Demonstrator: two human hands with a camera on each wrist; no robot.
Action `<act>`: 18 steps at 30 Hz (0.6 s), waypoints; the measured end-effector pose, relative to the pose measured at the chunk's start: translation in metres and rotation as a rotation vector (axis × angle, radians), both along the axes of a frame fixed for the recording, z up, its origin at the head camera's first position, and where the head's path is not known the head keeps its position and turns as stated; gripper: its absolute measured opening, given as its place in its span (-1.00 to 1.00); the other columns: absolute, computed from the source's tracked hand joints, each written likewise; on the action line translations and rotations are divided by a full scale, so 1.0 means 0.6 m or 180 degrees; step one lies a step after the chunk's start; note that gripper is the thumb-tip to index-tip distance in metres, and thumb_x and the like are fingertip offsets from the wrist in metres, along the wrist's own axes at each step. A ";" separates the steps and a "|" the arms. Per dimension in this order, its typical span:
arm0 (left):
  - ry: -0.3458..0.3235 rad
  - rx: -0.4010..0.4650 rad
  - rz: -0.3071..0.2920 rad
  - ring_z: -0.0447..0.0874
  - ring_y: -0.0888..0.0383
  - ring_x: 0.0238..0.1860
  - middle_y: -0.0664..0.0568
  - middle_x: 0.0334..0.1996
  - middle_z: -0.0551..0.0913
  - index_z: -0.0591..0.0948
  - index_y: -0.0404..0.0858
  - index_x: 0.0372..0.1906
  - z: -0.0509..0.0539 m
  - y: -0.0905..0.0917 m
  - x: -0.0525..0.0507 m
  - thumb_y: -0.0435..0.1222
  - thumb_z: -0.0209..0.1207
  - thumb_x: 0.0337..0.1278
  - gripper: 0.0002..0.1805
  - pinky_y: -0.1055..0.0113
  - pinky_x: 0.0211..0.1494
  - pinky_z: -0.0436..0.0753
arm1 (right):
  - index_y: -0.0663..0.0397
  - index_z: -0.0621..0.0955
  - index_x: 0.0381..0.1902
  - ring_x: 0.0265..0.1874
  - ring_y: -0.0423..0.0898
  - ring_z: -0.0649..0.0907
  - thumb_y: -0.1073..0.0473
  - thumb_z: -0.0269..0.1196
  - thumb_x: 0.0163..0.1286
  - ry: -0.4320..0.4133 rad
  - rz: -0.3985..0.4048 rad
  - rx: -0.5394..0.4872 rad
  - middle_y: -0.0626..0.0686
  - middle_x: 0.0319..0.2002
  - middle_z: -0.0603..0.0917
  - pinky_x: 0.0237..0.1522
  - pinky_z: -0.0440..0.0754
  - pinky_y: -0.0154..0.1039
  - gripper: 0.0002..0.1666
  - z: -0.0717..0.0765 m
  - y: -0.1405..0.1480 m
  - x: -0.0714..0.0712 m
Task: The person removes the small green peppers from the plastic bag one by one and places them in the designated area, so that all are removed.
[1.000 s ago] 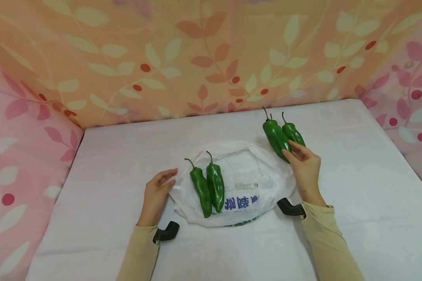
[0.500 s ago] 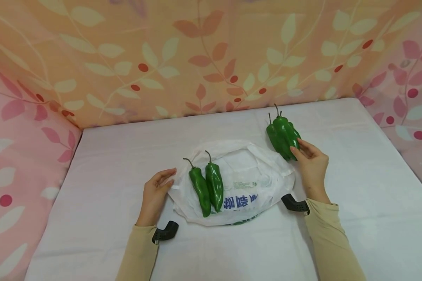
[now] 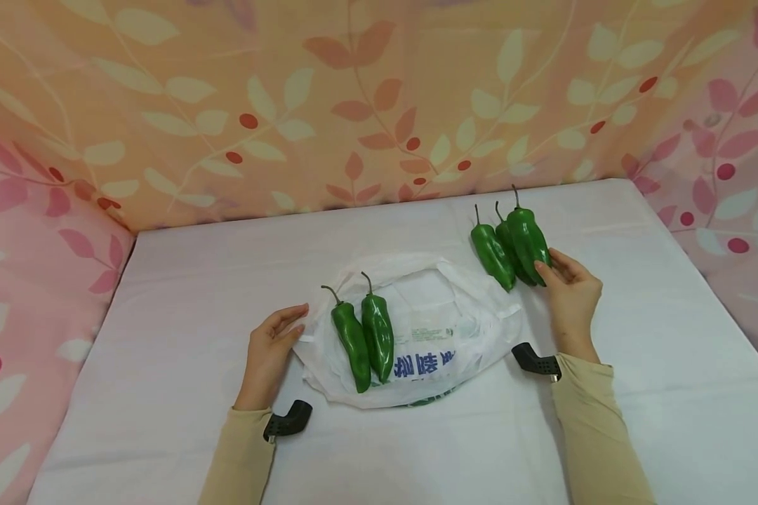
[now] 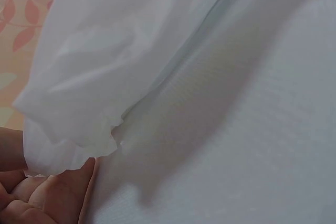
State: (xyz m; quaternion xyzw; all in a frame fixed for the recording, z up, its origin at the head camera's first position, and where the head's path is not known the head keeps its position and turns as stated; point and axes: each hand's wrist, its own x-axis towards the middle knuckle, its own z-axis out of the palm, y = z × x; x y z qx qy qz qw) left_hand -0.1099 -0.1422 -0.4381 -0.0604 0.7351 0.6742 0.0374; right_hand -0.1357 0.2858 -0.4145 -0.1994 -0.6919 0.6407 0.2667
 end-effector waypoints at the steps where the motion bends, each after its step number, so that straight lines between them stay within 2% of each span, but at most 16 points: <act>1: 0.0003 0.0003 0.0000 0.46 0.17 0.19 -0.12 0.15 0.53 0.49 -0.39 0.14 0.000 0.000 0.000 -0.55 0.06 0.22 -0.62 0.54 0.16 0.41 | 0.32 0.62 0.01 -0.27 -0.31 0.66 0.35 0.40 0.11 -0.0004 -0.0011 0.0004 -0.05 -0.22 0.72 -0.28 0.56 -0.59 -0.54 -0.001 0.003 -0.001; 11: -0.0016 -0.0037 0.0008 0.47 0.18 0.18 -0.13 0.15 0.53 0.49 -0.40 0.14 0.000 0.000 -0.001 -0.55 0.06 0.22 -0.63 0.55 0.14 0.42 | 0.31 0.62 0.01 -0.23 -0.31 0.65 0.37 0.39 0.11 -0.0054 -0.0081 0.0058 -0.04 -0.20 0.72 -0.28 0.56 -0.60 -0.55 -0.003 0.028 -0.009; 18: -0.0024 -0.0075 0.0006 0.46 0.18 0.19 -0.13 0.15 0.53 0.49 -0.39 0.14 0.002 0.000 0.000 -0.55 0.06 0.22 -0.62 0.55 0.15 0.42 | 0.30 0.61 0.03 -0.21 -0.32 0.65 0.34 0.38 0.12 -0.0187 -0.0117 -0.0058 -0.08 -0.24 0.71 -0.27 0.55 -0.61 -0.54 -0.005 0.044 -0.015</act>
